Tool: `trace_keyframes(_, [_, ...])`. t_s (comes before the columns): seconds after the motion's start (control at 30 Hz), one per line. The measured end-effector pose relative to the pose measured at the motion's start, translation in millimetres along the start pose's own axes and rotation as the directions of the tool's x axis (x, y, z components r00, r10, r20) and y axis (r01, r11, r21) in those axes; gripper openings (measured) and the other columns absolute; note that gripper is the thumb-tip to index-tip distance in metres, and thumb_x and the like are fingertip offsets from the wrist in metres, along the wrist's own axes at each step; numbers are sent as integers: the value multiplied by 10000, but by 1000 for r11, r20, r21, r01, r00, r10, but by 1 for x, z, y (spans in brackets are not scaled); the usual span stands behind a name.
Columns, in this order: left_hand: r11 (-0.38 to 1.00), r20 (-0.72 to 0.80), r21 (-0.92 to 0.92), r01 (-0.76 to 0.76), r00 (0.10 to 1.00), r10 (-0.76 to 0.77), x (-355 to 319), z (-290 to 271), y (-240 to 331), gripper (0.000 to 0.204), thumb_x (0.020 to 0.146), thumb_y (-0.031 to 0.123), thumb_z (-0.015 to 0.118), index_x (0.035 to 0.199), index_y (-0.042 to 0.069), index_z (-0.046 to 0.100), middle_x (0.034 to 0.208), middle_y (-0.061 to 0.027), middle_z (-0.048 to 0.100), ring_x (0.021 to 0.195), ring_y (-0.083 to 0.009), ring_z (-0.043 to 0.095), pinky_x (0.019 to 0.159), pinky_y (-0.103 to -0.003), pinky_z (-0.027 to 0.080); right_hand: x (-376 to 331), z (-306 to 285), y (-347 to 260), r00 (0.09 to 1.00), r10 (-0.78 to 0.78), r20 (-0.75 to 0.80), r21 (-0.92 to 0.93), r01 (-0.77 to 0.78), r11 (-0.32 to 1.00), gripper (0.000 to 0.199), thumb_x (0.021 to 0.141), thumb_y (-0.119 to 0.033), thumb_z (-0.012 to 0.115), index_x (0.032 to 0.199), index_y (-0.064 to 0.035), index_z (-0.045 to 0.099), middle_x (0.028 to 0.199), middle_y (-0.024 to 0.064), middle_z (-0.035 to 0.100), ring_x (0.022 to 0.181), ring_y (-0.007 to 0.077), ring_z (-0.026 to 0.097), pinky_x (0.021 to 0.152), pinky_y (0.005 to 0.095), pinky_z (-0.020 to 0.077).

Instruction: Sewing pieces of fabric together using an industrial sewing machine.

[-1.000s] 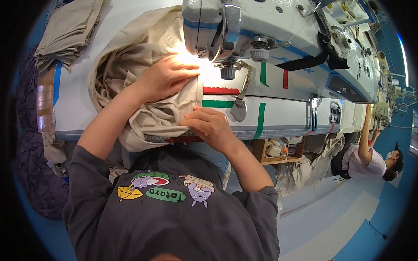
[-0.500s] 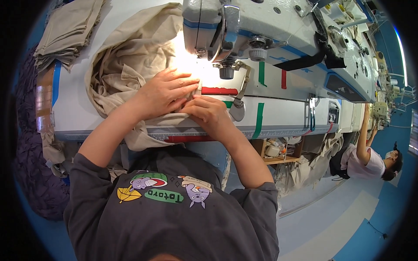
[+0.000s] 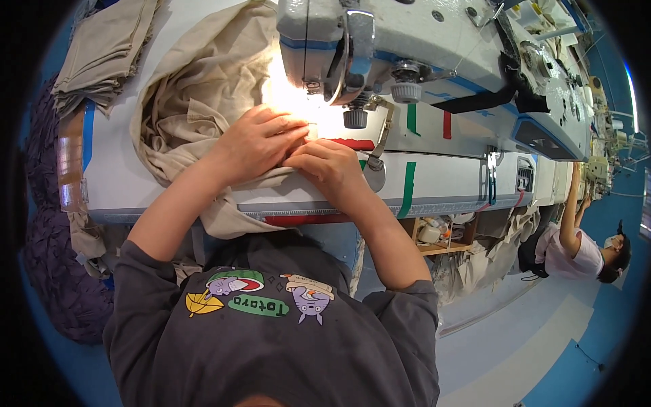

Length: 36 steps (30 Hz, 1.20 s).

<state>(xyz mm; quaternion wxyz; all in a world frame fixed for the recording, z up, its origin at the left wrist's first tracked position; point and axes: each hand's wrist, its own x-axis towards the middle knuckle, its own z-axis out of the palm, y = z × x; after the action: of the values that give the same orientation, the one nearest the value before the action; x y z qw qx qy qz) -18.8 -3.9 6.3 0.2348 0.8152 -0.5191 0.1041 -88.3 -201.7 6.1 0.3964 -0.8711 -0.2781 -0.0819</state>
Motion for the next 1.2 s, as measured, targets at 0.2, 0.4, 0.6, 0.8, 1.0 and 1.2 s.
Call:
trace_keyframes(0.2, [999, 44, -21, 27, 999, -27, 8, -3, -15, 312, 856, 209, 634, 1146, 96, 646, 1156, -19, 623, 1101, -185, 555, 967, -344, 443, 15, -2, 3, 999, 33, -18, -80, -34, 996, 219, 700, -62, 727, 911, -111, 689, 864, 14, 673, 789, 233, 648, 701, 339, 523])
trace_keyframes(0.4, [995, 18, -92, 49, 999, -47, 15, -2, -27, 307, 860, 184, 630, 1149, 81, 645, 1194, -50, 618, 1123, -234, 551, 988, -370, 438, 26, -2, 7, 993, 114, -43, -74, -117, 990, 200, 715, -34, 725, 905, -92, 702, 840, 36, 686, 782, 243, 657, 702, 326, 513])
trace_keyframes(0.6, [988, 35, -127, 85, 996, -81, 22, -2, -37, 276, 860, 158, 620, 1117, 68, 659, 1183, -60, 626, 1142, -253, 548, 1006, -381, 436, 32, -1, 12, 987, 132, -90, 20, -131, 991, 198, 773, -16, 703, 956, -92, 704, 866, 64, 685, 787, 247, 656, 707, 327, 518])
trace_keyframes(0.8, [988, 41, -124, 94, 995, -90, 26, -5, -39, 276, 823, 109, 630, 1092, 57, 660, 1138, -77, 632, 1142, -269, 553, 1008, -389, 438, 9, -12, 20, 803, 505, -316, 347, -398, 849, 194, 852, 17, 648, 1029, -56, 676, 939, 53, 674, 879, 183, 641, 783, 306, 509])
trace_keyframes(1.0, [988, 28, -123, 88, 996, -85, 25, -5, -40, 294, 792, 93, 648, 1083, 52, 651, 1153, -95, 623, 1129, -276, 557, 1014, -393, 431, -9, -40, 101, 715, 655, -246, 432, -523, 734, 377, 906, -141, 640, 1262, -56, 550, 1180, 43, 607, 1082, 179, 597, 941, 341, 491])
trace_keyframes(1.2, [991, 4, -112, 70, 998, -70, 24, -1, -36, 319, 825, 141, 637, 1139, 87, 634, 1197, -86, 616, 1154, -266, 547, 1017, -378, 420, -10, -28, 115, 768, 569, -293, 705, -228, 671, 492, 901, -257, 653, 1331, -111, 462, 1267, 66, 550, 1167, 195, 543, 997, 359, 446])
